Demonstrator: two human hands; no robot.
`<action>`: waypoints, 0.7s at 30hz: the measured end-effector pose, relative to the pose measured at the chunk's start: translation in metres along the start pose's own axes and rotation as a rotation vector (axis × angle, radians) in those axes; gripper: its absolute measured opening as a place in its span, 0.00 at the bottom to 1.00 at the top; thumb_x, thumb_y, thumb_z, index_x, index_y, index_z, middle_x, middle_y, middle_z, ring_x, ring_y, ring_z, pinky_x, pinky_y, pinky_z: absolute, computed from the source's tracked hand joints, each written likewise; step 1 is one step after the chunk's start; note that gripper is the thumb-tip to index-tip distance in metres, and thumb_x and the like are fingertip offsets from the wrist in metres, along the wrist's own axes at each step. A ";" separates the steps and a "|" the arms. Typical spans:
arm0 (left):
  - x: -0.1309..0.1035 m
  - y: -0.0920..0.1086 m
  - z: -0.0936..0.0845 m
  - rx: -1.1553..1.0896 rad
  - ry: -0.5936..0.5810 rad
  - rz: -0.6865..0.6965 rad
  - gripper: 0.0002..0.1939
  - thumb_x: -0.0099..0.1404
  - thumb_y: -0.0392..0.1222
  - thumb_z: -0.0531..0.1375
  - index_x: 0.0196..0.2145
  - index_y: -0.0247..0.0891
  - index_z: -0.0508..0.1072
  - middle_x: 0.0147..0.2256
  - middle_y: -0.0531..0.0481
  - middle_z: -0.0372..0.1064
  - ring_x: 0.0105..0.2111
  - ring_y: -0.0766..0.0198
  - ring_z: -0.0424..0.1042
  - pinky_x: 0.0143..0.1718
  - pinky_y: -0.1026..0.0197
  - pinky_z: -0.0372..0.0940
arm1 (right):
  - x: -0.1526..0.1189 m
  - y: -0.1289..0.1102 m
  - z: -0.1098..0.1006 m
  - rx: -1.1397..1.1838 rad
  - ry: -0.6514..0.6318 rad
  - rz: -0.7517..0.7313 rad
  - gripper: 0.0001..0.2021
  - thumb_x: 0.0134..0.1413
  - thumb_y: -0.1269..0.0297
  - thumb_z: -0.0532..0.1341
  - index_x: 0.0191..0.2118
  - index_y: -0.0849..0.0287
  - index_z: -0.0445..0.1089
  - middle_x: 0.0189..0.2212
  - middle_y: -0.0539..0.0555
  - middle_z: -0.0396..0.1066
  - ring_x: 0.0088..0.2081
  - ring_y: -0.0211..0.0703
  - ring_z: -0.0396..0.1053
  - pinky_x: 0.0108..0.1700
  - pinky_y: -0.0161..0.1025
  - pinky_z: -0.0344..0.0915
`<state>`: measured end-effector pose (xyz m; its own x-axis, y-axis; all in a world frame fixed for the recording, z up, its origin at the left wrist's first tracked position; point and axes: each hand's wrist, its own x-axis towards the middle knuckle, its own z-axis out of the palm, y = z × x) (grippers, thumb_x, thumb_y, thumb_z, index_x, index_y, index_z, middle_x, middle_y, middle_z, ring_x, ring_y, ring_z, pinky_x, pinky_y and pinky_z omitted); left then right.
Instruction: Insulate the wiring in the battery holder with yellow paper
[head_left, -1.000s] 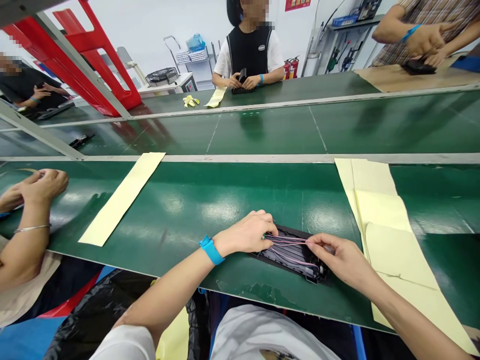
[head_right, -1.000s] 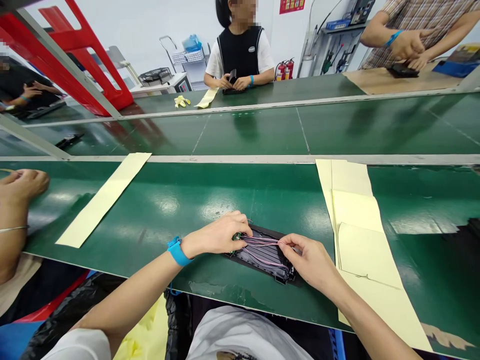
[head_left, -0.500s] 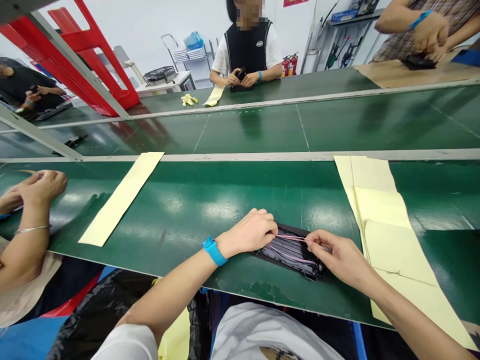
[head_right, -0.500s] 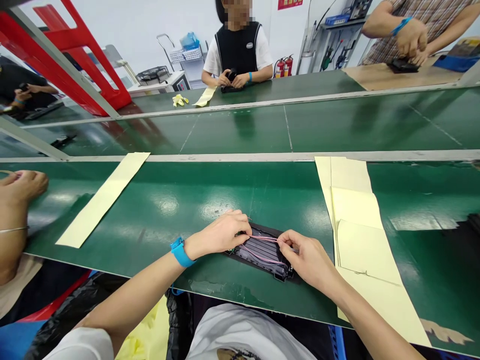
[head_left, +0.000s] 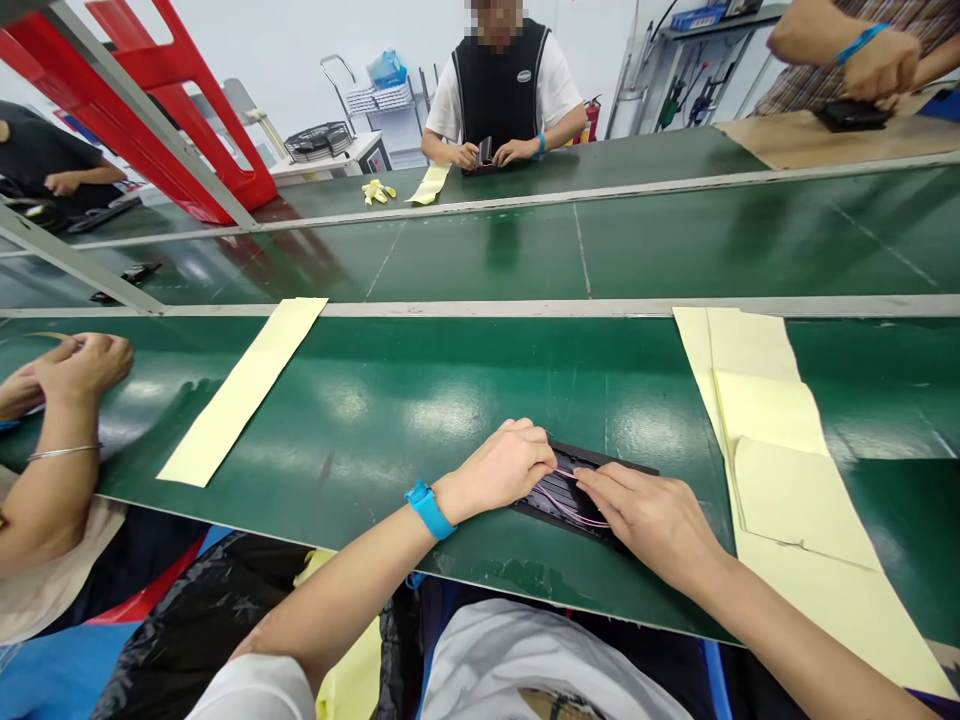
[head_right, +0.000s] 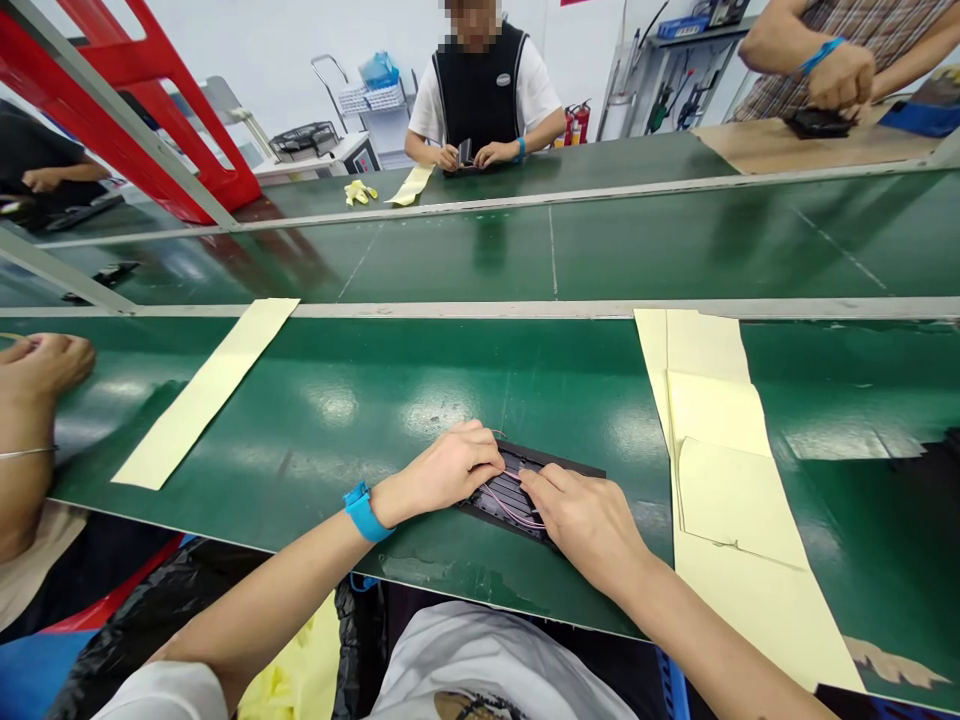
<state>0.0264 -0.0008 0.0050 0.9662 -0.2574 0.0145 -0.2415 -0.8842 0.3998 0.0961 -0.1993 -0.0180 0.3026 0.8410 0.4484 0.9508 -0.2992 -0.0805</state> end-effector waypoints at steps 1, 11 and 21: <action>0.000 -0.001 0.001 -0.003 0.006 0.001 0.08 0.66 0.36 0.54 0.32 0.36 0.73 0.31 0.52 0.67 0.34 0.65 0.61 0.39 0.63 0.57 | 0.000 -0.001 0.000 0.022 -0.016 0.025 0.15 0.63 0.67 0.48 0.39 0.56 0.73 0.27 0.47 0.72 0.23 0.30 0.66 0.23 0.32 0.52; -0.002 -0.003 -0.001 -0.001 0.024 0.023 0.08 0.66 0.37 0.55 0.33 0.37 0.74 0.33 0.52 0.68 0.35 0.65 0.63 0.40 0.64 0.58 | 0.001 -0.005 0.001 -0.048 -0.158 -0.001 0.14 0.58 0.74 0.49 0.35 0.58 0.71 0.21 0.47 0.65 0.22 0.33 0.63 0.23 0.35 0.46; -0.003 0.003 -0.001 0.179 -0.001 0.106 0.12 0.68 0.38 0.52 0.29 0.35 0.70 0.30 0.51 0.64 0.35 0.62 0.59 0.36 0.59 0.54 | 0.006 0.001 -0.003 -0.160 -0.192 -0.292 0.14 0.46 0.82 0.52 0.38 0.66 0.68 0.24 0.51 0.67 0.22 0.38 0.63 0.24 0.39 0.50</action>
<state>0.0225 -0.0023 0.0066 0.9346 -0.3526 0.0468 -0.3537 -0.9074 0.2268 0.0988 -0.1957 -0.0123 0.0419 0.9658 0.2559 0.9810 -0.0884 0.1729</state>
